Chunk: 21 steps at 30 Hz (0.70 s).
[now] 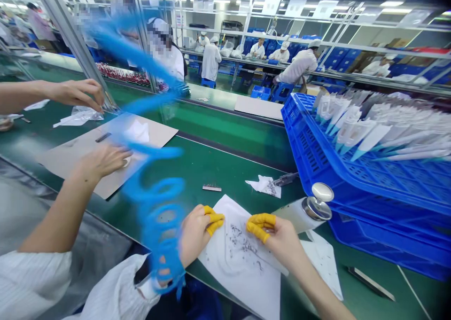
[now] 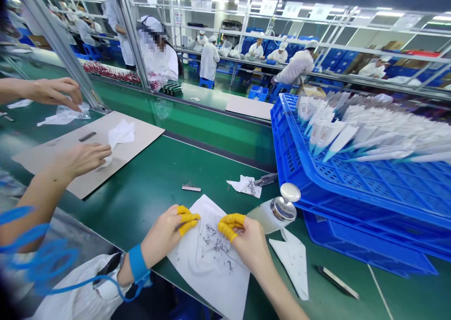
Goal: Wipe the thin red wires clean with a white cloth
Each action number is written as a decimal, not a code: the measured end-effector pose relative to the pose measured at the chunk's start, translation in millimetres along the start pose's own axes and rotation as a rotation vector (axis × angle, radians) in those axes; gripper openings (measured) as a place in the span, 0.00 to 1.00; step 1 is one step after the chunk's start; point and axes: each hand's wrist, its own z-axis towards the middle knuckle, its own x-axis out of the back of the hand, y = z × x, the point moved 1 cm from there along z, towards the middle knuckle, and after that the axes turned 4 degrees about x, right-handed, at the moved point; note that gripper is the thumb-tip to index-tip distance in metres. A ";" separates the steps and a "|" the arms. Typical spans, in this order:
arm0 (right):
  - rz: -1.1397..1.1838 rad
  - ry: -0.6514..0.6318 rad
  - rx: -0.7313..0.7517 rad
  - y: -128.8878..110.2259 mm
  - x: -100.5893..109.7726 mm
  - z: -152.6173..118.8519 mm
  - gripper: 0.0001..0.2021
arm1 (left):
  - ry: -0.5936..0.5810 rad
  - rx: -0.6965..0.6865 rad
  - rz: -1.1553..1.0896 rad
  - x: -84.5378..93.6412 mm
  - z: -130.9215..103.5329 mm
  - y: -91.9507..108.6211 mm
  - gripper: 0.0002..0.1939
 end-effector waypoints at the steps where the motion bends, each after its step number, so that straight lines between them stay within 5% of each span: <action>1: -0.020 -0.005 -0.002 1.7 -0.9 2.8 0.12 | -0.060 -0.002 -0.012 2.0 -0.8 -0.2 0.11; 3: -0.071 -0.032 -0.019 1.1 -2.4 8.4 0.11 | -0.171 -0.008 -0.057 7.4 -1.8 -0.4 0.13; 7: -0.231 -0.089 -0.026 -11.2 -1.8 15.3 0.09 | -0.197 0.022 -0.136 16.8 -1.9 -2.6 0.14; 15: -0.607 0.080 0.173 -16.1 14.2 5.0 0.13 | -0.177 0.058 -0.186 24.8 -4.8 -5.4 0.14; 21: -0.530 0.092 0.256 -24.0 23.9 -16.0 0.13 | -0.187 0.039 -0.198 29.2 -22.3 -6.8 0.13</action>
